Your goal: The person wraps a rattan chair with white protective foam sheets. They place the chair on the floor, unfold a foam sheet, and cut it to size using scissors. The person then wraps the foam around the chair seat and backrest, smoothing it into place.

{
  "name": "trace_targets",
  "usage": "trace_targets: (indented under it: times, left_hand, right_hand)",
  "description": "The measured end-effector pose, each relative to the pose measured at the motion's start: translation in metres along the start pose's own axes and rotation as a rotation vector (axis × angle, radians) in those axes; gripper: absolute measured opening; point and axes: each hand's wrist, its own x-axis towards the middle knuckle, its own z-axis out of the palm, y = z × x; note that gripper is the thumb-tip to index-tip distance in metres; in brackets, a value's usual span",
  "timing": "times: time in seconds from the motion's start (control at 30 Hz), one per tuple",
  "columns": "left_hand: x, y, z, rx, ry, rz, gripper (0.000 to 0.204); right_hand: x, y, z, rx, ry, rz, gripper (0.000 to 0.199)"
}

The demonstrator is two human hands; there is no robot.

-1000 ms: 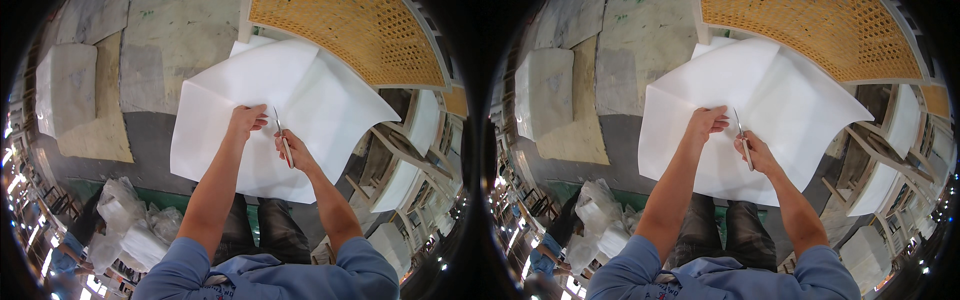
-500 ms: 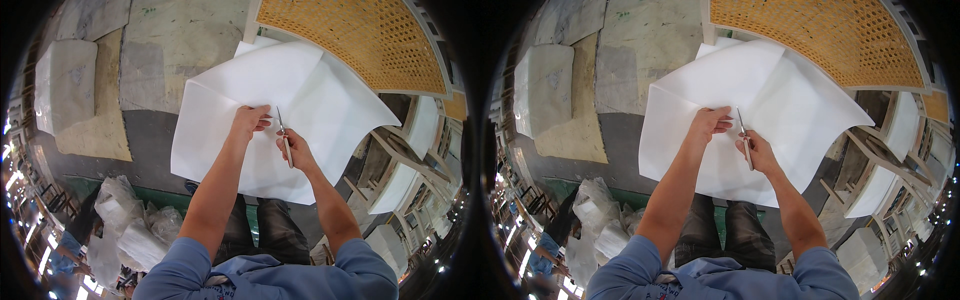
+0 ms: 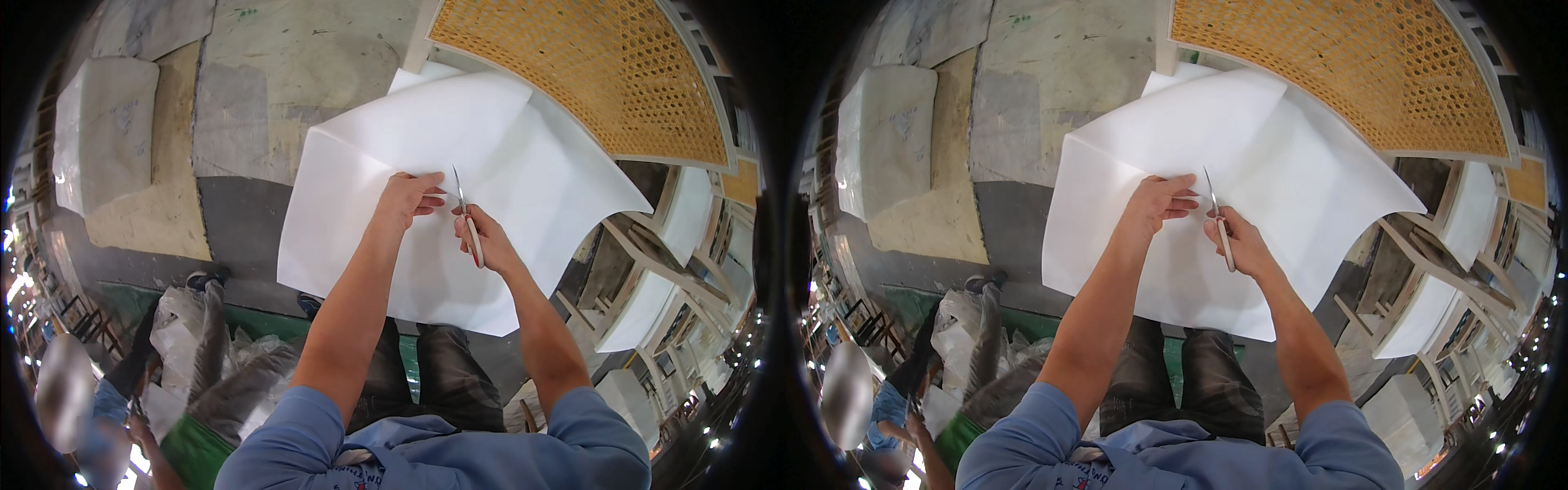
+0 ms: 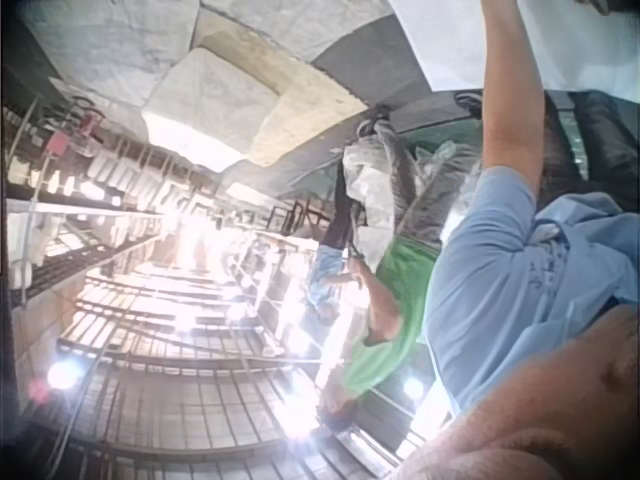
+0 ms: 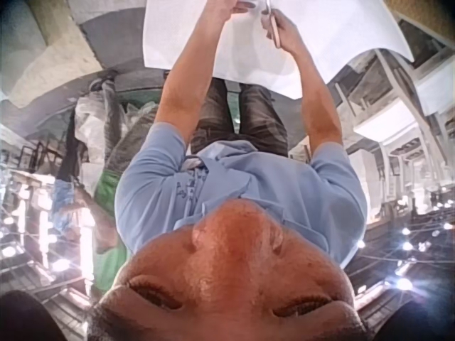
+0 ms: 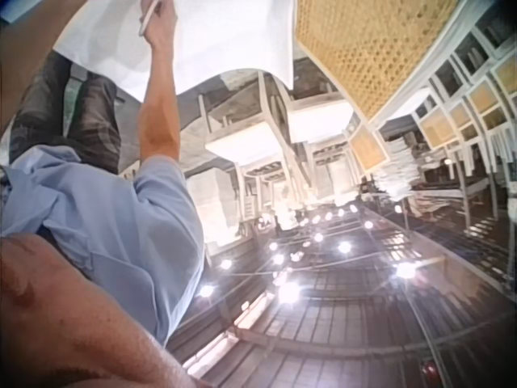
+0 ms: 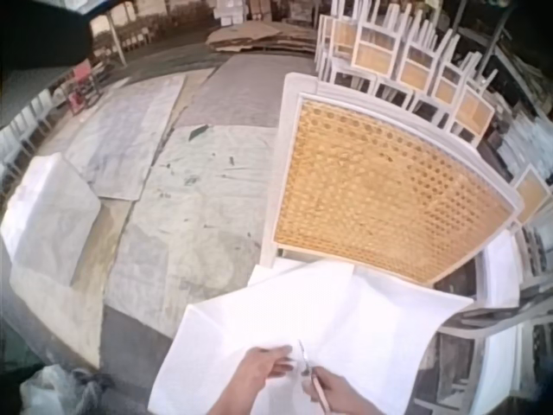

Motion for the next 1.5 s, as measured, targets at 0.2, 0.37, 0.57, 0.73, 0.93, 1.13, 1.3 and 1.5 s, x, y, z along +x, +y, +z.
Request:
trace_targets:
  times: [0.2,0.37,0.57,0.73,0.93,1.13,1.3,1.5]
  left_hand:
    - [0.0,0.0,-0.008,0.018,-0.098,0.009,0.037]
    - [-0.001,0.003,-0.002,0.033,-0.099,0.003,0.037]
    - [0.002,0.0,-0.01,0.006,-0.081,-0.004,0.038]
    - [0.001,0.003,-0.004,-0.005,-0.117,-0.002,0.038]
    - [-0.005,0.004,-0.008,-0.062,-0.088,0.028,0.039]
    - [-0.005,0.003,-0.007,-0.07,-0.114,0.037,0.036]
    - [-0.001,0.004,-0.006,0.021,-0.14,0.017,0.032]
    - [0.002,0.001,-0.009,0.041,-0.112,0.026,0.032]
  right_hand:
    - [0.003,-0.006,0.002,-0.025,0.008,0.017,0.048]
    - [0.014,-0.018,-0.005,-0.086,0.06,0.011,0.046]
    - [0.008,-0.02,-0.001,-0.08,0.042,0.005,0.043]
    - [0.017,-0.022,-0.01,-0.132,0.025,-0.016,0.043]
    - [0.013,-0.031,-0.011,-0.115,-0.031,0.052,0.048]
    - [0.011,-0.029,-0.008,-0.112,-0.021,0.032,0.044]
    - [0.029,-0.048,-0.007,-0.228,0.019,-0.003,0.04]
    - [0.034,-0.053,-0.008,-0.244,0.032,-0.056,0.043]
